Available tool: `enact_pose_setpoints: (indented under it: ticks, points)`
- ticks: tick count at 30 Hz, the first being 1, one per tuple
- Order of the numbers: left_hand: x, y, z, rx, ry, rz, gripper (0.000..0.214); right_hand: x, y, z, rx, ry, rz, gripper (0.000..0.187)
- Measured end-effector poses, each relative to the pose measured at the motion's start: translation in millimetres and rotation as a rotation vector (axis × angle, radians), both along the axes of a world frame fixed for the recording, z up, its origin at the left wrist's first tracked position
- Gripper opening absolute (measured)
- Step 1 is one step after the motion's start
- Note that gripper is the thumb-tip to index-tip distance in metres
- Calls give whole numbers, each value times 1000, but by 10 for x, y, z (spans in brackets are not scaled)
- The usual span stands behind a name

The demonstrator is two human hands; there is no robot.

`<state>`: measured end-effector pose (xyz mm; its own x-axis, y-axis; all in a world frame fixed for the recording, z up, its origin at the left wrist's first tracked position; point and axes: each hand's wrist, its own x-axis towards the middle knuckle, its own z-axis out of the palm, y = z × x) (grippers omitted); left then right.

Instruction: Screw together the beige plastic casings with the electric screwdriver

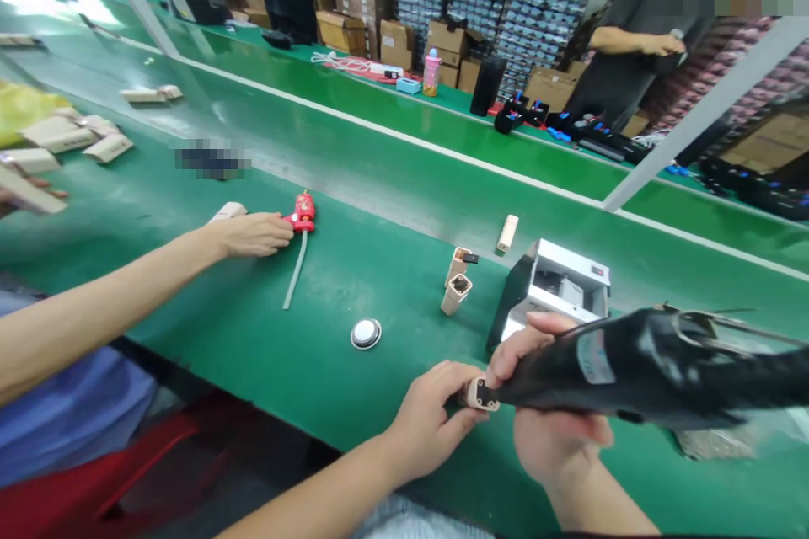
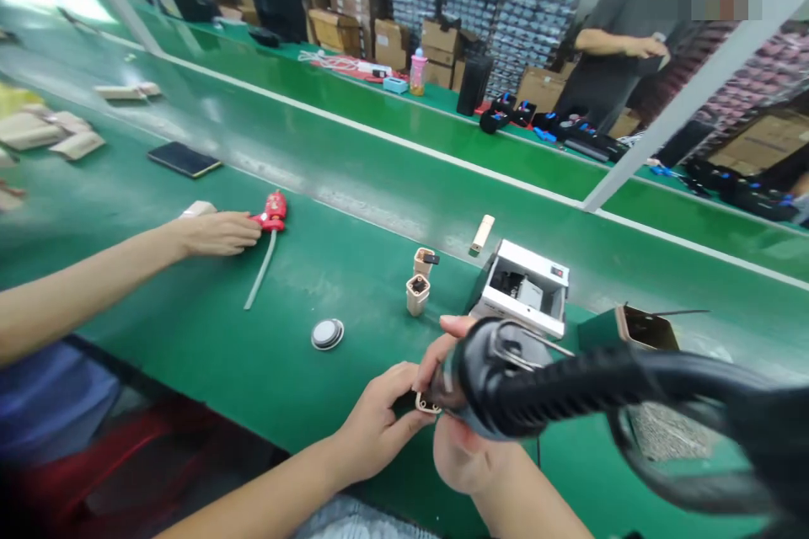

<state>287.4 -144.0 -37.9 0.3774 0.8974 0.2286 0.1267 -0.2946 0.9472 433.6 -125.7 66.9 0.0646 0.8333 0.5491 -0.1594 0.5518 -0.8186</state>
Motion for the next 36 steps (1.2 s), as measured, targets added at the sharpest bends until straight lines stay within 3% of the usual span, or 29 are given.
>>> enact_pose_setpoints:
  ticks: [5, 9, 14, 16, 18, 21, 27, 31, 36]
  points:
    - [-32, 23, -35, 6, 32, -5, 29, -48, -112, -86, 1, 17, -76, 63]
    - [-41, 37, -24, -4, 25, -20, 30, -28, -102, -47, -21, 3, -27, 52]
    - [-39, 20, 24, -20, 40, -23, 18, 191, -35, 442, -38, 59, 27, 75]
    - [-37, 9, 36, -37, 37, -23, 18, 359, 27, 639, -10, 134, -125, 71]
    - [-34, 3, 46, -44, 39, -20, 19, 534, 133, 718, 44, 139, -302, 72]
    - [-24, 2, 63, -50, 48, -2, 18, 721, 332, 591, 64, -4, -376, 74]
    - [-12, -1, 69, -51, 51, 16, 21, 755, 529, 172, 10, -55, -281, 74]
    - [-11, -2, 81, -43, 40, 7, 20, 735, 482, 122, -57, -37, -280, 73]
    - [-6, 4, 97, -36, 29, 4, 20, 725, 341, 189, -174, -10, -228, 80]
